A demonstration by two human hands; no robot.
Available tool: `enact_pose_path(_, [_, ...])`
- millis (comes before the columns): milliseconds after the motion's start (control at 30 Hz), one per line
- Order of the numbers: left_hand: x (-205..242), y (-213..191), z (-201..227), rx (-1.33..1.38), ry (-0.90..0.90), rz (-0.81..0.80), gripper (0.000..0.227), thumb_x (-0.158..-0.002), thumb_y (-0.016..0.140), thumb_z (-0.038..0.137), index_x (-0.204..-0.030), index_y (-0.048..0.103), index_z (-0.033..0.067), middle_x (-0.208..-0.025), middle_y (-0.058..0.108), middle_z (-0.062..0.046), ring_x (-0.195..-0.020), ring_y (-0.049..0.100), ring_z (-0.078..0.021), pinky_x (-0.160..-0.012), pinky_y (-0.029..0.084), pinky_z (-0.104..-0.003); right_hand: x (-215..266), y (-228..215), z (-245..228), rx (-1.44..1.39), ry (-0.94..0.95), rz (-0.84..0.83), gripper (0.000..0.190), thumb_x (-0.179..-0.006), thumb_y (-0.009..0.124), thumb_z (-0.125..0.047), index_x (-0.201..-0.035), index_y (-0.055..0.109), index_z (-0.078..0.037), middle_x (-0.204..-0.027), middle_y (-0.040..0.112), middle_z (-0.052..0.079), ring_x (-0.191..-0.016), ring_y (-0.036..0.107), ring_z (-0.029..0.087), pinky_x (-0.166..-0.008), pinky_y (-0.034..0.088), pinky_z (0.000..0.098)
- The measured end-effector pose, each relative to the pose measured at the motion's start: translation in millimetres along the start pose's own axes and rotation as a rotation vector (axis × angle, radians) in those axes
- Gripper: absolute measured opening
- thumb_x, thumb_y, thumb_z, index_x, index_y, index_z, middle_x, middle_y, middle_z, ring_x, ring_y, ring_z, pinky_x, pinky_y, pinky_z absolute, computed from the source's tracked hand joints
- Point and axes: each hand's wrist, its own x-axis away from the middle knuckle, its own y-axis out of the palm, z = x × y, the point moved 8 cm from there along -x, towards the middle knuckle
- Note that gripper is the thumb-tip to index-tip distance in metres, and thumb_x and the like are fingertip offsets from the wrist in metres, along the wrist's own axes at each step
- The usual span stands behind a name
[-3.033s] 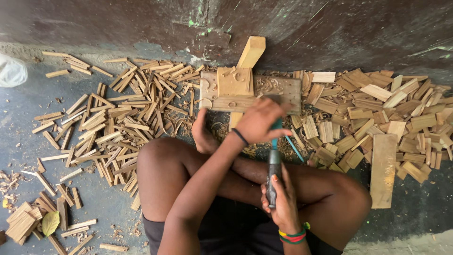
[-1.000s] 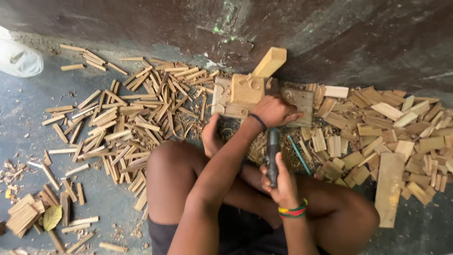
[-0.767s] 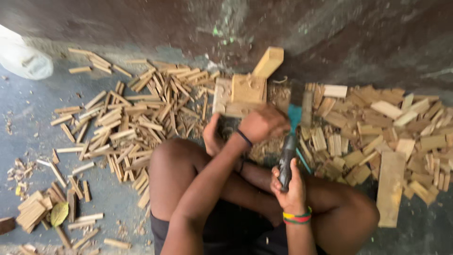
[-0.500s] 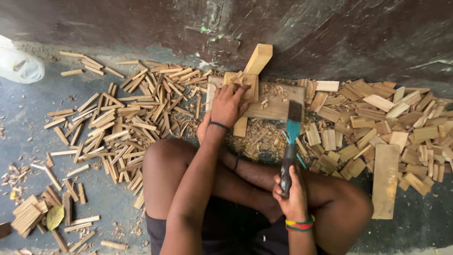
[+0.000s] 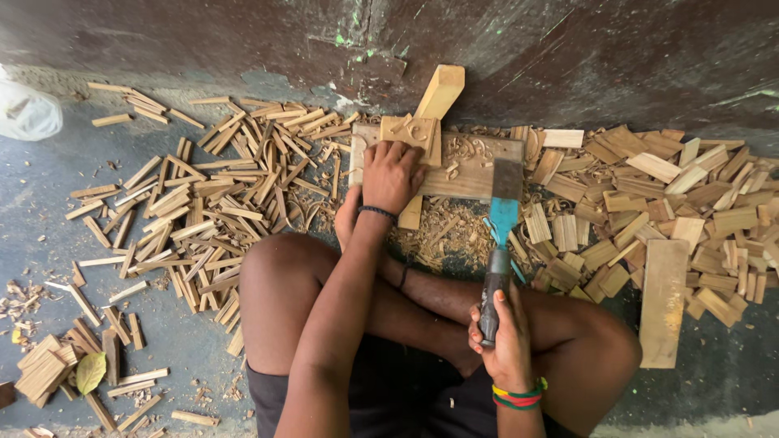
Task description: The person sits on the floor and carves a wooden block using a chisel and a mallet. They repeatedly strike the chisel to shape the wood, creating shavings that accumulate around the work area.
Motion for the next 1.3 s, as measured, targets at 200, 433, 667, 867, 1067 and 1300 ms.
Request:
enact_pose_path(200, [-9.5, -24.6, 8.3, 0.100, -0.018, 0.103, 0.050, -0.088, 0.076, 0.040, -0.129, 0.065, 0.0129, -0.118, 0.062, -0.009, -0.110, 0.056, -0.0293, -0.095, 0.040, -0.046, 10.5, 13.9, 3.2, 0.058, 0.054, 0.011, 0.051, -0.099, 0.054, -0.038, -0.146, 0.041, -0.022, -0.073, 0.058, 0.010, -0.041, 0.051, 0.014, -0.033, 0.038, 0.0253])
enact_pose_path(433, [-10.6, -21.6, 81.9, 0.437, 0.274, -0.114, 0.055, -0.091, 0.068, 0.063, -0.110, 0.067, 0.0110, -0.102, 0.069, -0.013, -0.102, 0.063, -0.0329, -0.093, 0.051, -0.047, 20.2, 43.1, 7.6, 0.071, 0.128, -0.040, 0.060, -0.098, 0.051, -0.036, -0.156, 0.034, -0.029, -0.074, 0.058, 0.010, -0.041, 0.052, 0.013, -0.034, 0.040, 0.0240])
enact_pose_path(667, [1.2, -7.5, 119.6, 0.561, 0.351, -0.357, 0.043, -0.089, 0.069, 0.056, -0.096, 0.078, 0.0143, -0.067, 0.070, -0.011, -0.070, 0.070, -0.0323, -0.069, 0.055, -0.045, 28.7, 57.7, 6.7, 0.131, 0.181, -0.030, 0.058, -0.099, 0.050, -0.037, -0.155, 0.035, -0.027, -0.073, 0.058, 0.011, -0.041, 0.052, 0.013, -0.032, 0.039, 0.0236])
enact_pose_path(867, [-0.9, -0.9, 98.2, 0.561, 0.254, -0.394, 0.035, -0.090, 0.071, 0.048, -0.083, 0.079, 0.0147, -0.069, 0.072, -0.011, -0.068, 0.069, -0.0317, -0.066, 0.055, -0.045, 23.2, 68.6, 10.0, 0.126, 0.204, -0.064, 0.057, -0.099, 0.050, -0.038, -0.153, 0.037, -0.025, -0.073, 0.059, 0.010, -0.041, 0.053, 0.013, -0.032, 0.039, 0.0235])
enact_pose_path(1067, [2.8, 9.0, 94.0, 0.654, 0.285, -0.296, 0.029, -0.091, 0.070, 0.041, -0.079, 0.077, 0.0157, -0.071, 0.071, -0.009, -0.067, 0.068, -0.0321, -0.068, 0.055, -0.045, 20.1, 66.7, 12.5, 0.174, 0.218, -0.063, 0.059, -0.098, 0.053, -0.039, -0.153, 0.036, -0.026, -0.071, 0.059, 0.010, -0.042, 0.054, 0.014, -0.033, 0.040, 0.0245])
enact_pose_path(1300, [0.7, 16.6, 85.8, 0.649, 0.222, -0.340, 0.044, -0.092, 0.073, 0.043, -0.065, 0.065, 0.0095, -0.062, 0.064, -0.011, -0.065, 0.066, -0.0339, -0.064, 0.051, -0.048, 23.5, 75.8, 10.9, 0.253, 0.224, -0.041, 0.062, -0.097, 0.053, -0.038, -0.155, 0.033, -0.033, -0.069, 0.058, 0.009, -0.042, 0.054, 0.014, -0.032, 0.040, 0.0252])
